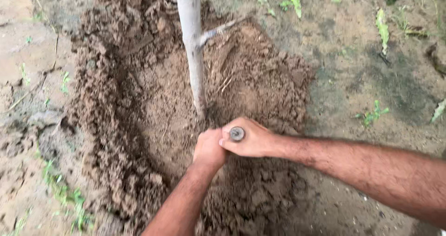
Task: The person uses a hand trowel to dig and shape soil around the base of a small tree, packing the earth and clearing debris by hand.
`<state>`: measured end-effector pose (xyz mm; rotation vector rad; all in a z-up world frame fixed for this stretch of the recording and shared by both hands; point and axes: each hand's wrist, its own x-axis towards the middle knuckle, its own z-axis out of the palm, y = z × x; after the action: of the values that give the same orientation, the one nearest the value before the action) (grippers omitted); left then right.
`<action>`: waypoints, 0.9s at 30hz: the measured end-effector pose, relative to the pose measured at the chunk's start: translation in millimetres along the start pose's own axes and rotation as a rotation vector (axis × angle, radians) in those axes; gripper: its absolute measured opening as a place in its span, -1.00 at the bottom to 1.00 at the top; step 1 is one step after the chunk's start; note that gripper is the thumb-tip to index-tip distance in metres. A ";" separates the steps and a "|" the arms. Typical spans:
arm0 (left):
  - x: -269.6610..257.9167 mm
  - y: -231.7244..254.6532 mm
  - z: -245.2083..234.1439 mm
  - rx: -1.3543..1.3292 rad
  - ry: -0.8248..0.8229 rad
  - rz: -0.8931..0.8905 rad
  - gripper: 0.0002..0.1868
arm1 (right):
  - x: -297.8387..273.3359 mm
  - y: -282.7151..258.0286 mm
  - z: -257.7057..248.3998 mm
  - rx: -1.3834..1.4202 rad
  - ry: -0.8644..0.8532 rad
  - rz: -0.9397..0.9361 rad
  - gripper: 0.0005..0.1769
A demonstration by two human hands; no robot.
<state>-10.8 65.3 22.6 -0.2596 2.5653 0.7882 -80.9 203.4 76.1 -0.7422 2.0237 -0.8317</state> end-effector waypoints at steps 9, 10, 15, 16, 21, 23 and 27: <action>-10.1 33.4 10.1 0.062 0.042 -0.003 -0.86 | -24.4 4.5 -19.9 -0.003 -0.041 -0.037 -0.69; -11.7 36.8 15.9 0.015 0.056 -0.018 -0.86 | -28.9 7.4 -23.4 -0.021 -0.060 -0.034 -0.70; -22.5 72.5 38.1 -0.077 0.074 -0.003 -0.86 | -62.8 33.7 -50.2 0.037 -0.195 -0.312 -0.63; -24.7 78.0 33.9 -0.037 0.034 0.014 -0.86 | -70.7 37.9 -55.7 0.051 -0.194 -0.329 -0.71; -44.9 106.1 -5.0 -0.086 -0.124 0.057 -0.73 | -108.6 53.9 -100.7 -0.002 -0.260 -0.268 -0.84; -53.4 123.6 -14.6 -0.083 -0.259 0.006 -0.76 | -126.6 57.0 -107.3 0.011 -0.278 -0.238 -0.81; -72.2 139.4 -2.2 -0.136 -0.088 0.086 -0.66 | -144.4 62.1 -134.5 -0.015 -0.345 -0.317 -0.65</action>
<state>10.4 181.8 125.7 -0.1535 2.4575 0.9862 -134.3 386.9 155.5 -1.1517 1.6291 -0.8008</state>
